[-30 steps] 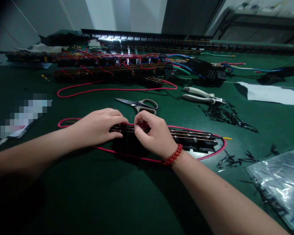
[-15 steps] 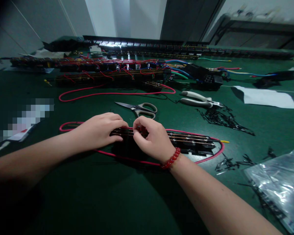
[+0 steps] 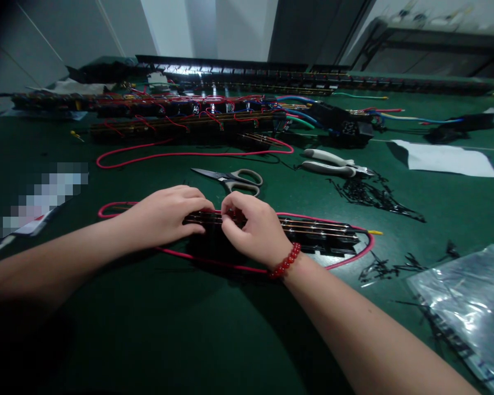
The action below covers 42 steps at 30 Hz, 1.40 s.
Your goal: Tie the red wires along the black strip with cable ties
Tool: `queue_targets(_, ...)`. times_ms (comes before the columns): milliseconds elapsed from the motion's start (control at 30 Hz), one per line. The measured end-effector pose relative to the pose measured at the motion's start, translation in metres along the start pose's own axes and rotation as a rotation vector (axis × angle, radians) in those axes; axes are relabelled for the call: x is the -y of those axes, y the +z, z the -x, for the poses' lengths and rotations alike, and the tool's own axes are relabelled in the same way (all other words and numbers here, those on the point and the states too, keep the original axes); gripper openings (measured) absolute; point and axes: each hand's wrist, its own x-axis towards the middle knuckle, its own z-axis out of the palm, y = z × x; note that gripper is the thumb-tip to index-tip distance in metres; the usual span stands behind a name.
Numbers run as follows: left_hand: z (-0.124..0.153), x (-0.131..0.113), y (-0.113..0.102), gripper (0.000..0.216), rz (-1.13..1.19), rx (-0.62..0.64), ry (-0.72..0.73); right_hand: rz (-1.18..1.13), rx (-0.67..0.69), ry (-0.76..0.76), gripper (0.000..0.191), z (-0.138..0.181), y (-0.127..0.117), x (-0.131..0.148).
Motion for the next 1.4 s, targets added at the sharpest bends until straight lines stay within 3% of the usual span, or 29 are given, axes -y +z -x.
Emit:
queue_targets(633, -0.0010, 0.0017, 0.0019, 0.031, 0.013, 0.007, -0.018, 0.072, -0.050, -0.089, 0.006, 0.0010, 0.0059, -0.0027)
queue_targets(1400, -0.0002, 0.0034, 0.0041, 0.029, 0.035, 0.013, -0.015, 0.175, 0.003, -0.168, 0.010, 0.0000, 0.0076, -0.0032)
